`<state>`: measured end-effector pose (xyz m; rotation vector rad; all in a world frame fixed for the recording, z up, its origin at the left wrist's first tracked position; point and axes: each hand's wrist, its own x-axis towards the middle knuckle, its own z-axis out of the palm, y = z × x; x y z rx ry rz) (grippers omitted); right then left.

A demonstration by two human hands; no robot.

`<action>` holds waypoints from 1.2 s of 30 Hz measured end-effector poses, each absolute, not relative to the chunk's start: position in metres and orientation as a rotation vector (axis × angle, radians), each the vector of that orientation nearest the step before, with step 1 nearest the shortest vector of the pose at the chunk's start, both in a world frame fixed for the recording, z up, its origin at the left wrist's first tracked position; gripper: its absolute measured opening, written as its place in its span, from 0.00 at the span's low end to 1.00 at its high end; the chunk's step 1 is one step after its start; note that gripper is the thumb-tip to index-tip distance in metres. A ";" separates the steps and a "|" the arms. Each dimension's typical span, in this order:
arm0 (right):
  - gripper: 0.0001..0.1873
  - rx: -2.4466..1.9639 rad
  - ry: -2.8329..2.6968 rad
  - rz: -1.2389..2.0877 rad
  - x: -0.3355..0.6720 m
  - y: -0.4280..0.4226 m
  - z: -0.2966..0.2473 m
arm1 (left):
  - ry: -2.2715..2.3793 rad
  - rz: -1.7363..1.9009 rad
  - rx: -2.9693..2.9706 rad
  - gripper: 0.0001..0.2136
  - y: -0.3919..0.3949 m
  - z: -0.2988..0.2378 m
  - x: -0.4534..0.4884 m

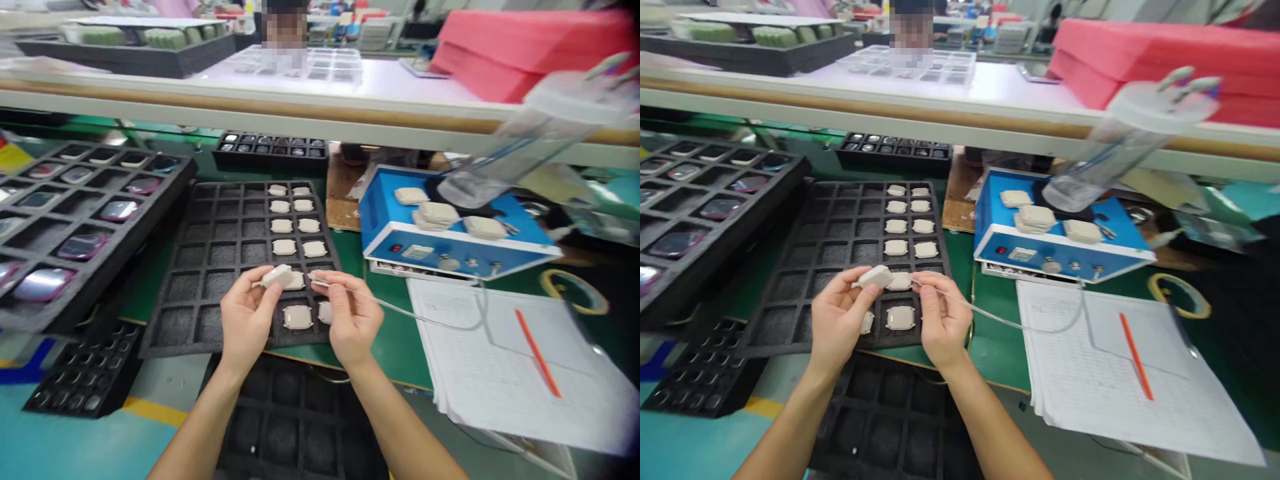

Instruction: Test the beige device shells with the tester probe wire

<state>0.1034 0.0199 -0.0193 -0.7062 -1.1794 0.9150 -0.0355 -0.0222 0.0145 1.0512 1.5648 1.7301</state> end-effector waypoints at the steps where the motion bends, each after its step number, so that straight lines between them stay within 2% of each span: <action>1: 0.08 -0.719 -1.155 0.923 0.103 0.019 -0.019 | 1.663 1.726 1.115 0.14 -0.024 0.019 -0.046; 4: 0.09 -0.750 -1.140 0.968 0.103 0.018 -0.017 | 1.976 1.585 1.366 0.11 -0.029 0.027 -0.082; 7: 0.10 -0.760 -1.144 1.004 0.104 0.017 -0.015 | 2.055 1.348 1.553 0.09 -0.019 0.023 -0.104; 14: 0.11 -0.792 -1.156 1.023 0.105 0.015 -0.017 | 2.271 0.798 1.821 0.13 0.032 0.012 -0.105; 19: 0.12 -0.857 -1.165 1.029 0.105 0.010 -0.018 | 2.428 0.559 1.938 0.14 0.010 0.021 -0.092; 22: 0.13 -0.857 -1.141 1.027 0.105 0.007 -0.018 | 2.449 0.428 2.043 0.15 -0.015 0.049 -0.085; 25: 0.14 -0.853 -1.113 1.035 0.106 0.004 -0.017 | 2.483 0.161 2.142 0.14 -0.028 0.104 -0.107; 29: 0.16 -0.875 -1.103 1.065 0.108 0.002 -0.016 | 2.831 -0.255 1.658 0.12 -0.040 0.177 -0.202; 32: 0.17 -0.888 -1.104 1.091 0.107 0.002 -0.017 | 3.027 -0.079 1.283 0.06 -0.064 0.200 -0.287; 36: 0.17 -0.883 -1.109 1.094 0.106 0.003 -0.017 | 2.988 0.112 1.287 0.07 -0.094 0.193 -0.352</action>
